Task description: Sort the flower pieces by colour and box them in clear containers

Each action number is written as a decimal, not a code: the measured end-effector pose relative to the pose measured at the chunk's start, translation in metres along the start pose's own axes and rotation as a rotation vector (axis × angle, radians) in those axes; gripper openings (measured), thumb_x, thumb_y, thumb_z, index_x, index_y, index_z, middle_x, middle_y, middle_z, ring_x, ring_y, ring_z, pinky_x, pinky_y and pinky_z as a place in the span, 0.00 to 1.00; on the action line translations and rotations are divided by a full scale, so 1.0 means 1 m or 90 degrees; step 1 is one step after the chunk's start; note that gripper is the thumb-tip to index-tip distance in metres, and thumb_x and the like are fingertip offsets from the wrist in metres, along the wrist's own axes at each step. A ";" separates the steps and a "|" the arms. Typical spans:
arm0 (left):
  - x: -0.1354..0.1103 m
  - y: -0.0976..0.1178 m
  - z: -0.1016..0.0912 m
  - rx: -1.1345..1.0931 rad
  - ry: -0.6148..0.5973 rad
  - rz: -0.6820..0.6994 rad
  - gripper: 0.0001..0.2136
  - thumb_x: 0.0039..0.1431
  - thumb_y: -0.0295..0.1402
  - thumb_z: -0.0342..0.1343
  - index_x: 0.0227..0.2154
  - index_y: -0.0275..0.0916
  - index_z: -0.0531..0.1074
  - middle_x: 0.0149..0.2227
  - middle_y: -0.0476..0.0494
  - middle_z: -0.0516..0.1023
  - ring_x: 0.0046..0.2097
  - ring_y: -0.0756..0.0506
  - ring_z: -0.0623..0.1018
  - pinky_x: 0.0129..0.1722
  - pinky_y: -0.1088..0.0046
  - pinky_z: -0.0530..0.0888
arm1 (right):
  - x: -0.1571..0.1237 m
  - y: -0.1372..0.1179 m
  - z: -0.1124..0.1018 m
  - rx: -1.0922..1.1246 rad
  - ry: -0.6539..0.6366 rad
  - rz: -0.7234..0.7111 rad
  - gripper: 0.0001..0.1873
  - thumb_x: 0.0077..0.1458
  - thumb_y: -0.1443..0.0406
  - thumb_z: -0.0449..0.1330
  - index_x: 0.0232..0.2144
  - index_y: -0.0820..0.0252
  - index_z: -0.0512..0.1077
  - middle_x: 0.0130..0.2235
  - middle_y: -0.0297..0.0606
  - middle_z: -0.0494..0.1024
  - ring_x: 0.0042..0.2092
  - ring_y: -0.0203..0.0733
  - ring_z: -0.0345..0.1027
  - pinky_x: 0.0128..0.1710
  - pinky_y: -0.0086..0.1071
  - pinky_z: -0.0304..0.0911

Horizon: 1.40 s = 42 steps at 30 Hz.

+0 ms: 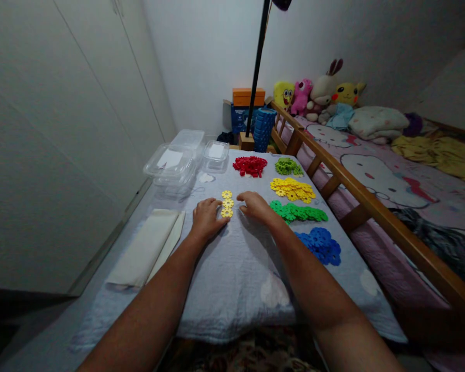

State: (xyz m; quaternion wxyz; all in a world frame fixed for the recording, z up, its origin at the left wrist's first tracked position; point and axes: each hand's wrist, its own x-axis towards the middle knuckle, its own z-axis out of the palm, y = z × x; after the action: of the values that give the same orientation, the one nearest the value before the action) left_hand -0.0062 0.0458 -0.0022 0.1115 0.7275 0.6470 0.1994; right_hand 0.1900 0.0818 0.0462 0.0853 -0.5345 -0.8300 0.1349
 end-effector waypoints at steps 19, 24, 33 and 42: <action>-0.001 0.002 -0.004 -0.002 -0.013 0.006 0.19 0.57 0.44 0.63 0.51 0.45 0.77 0.61 0.40 0.74 0.61 0.33 0.70 0.59 0.54 0.67 | 0.042 0.002 0.014 0.106 0.029 0.085 0.10 0.52 0.70 0.66 0.39 0.61 0.80 0.40 0.38 0.83 0.40 0.39 0.72 0.40 0.28 0.61; 0.000 0.000 -0.001 -0.011 0.001 0.028 0.16 0.57 0.42 0.62 0.48 0.47 0.78 0.59 0.41 0.76 0.60 0.34 0.71 0.59 0.54 0.68 | 0.032 0.058 -0.024 0.159 0.132 0.159 0.03 0.49 0.70 0.64 0.30 0.61 0.78 0.30 0.32 0.79 0.34 0.35 0.68 0.35 0.27 0.60; 0.002 -0.001 0.001 -0.011 0.002 0.054 0.14 0.59 0.41 0.60 0.47 0.45 0.79 0.58 0.40 0.77 0.60 0.35 0.72 0.59 0.55 0.68 | -0.003 0.169 -0.075 0.211 0.348 0.453 0.10 0.44 0.71 0.61 0.32 0.65 0.77 0.27 0.35 0.77 0.28 0.37 0.67 0.30 0.28 0.61; 0.004 -0.004 0.003 -0.010 -0.005 0.053 0.15 0.59 0.41 0.61 0.47 0.45 0.79 0.58 0.40 0.77 0.59 0.35 0.73 0.58 0.55 0.68 | -0.003 0.194 -0.062 0.246 0.375 0.517 0.04 0.44 0.73 0.62 0.26 0.63 0.73 0.22 0.31 0.71 0.24 0.35 0.65 0.26 0.27 0.59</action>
State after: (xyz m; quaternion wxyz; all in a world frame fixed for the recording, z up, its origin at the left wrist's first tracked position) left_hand -0.0080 0.0511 -0.0064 0.1112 0.7535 0.6144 0.2059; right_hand 0.3761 0.1631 0.0436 0.3524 -0.8022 -0.4575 0.1514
